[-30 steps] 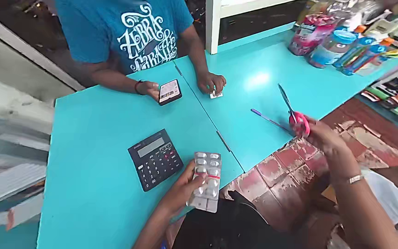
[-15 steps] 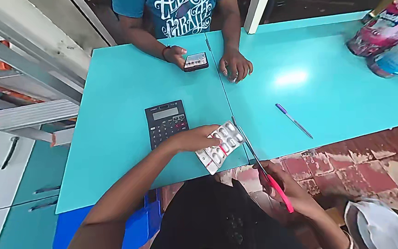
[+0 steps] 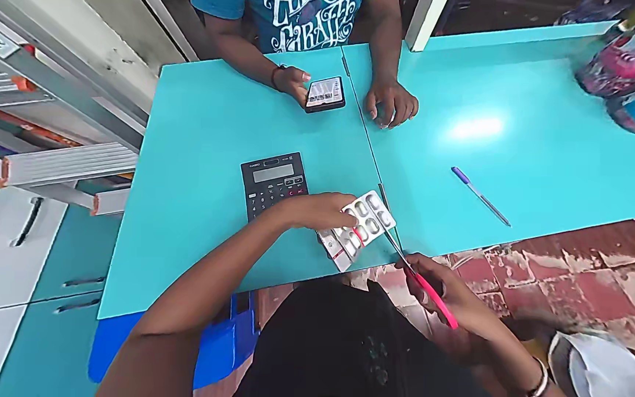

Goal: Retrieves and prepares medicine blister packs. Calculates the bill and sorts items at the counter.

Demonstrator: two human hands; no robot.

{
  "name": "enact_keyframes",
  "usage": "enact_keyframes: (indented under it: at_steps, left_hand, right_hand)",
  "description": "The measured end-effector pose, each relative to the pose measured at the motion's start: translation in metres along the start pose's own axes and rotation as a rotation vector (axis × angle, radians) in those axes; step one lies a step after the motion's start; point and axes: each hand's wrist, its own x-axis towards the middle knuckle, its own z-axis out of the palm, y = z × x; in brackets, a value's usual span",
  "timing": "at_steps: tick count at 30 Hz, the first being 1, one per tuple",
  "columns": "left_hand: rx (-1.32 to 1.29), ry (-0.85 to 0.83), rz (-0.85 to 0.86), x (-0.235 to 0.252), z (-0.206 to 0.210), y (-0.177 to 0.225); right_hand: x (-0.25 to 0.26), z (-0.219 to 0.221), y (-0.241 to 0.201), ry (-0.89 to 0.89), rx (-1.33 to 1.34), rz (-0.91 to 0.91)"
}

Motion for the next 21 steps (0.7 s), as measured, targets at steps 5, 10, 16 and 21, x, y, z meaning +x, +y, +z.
enact_keyframes:
  at_steps: [5,10,16,21]
  left_hand:
    - [-0.005,0.000,0.012,-0.002,-0.004,-0.001]
    - [-0.033,-0.017,0.009,-0.005,-0.006,-0.003]
    - [-0.016,-0.014,0.027,-0.007,-0.009,-0.005]
    - [-0.032,-0.005,0.034,-0.007,-0.009,-0.006]
  right_hand:
    - [0.001,0.002,-0.003,-0.019,0.000,0.013]
    - [0.003,0.006,-0.006,-0.011,0.025,0.034]
    - [0.004,0.010,-0.007,-0.012,0.031,0.017]
    - [0.005,0.011,-0.010,-0.001,0.031,0.036]
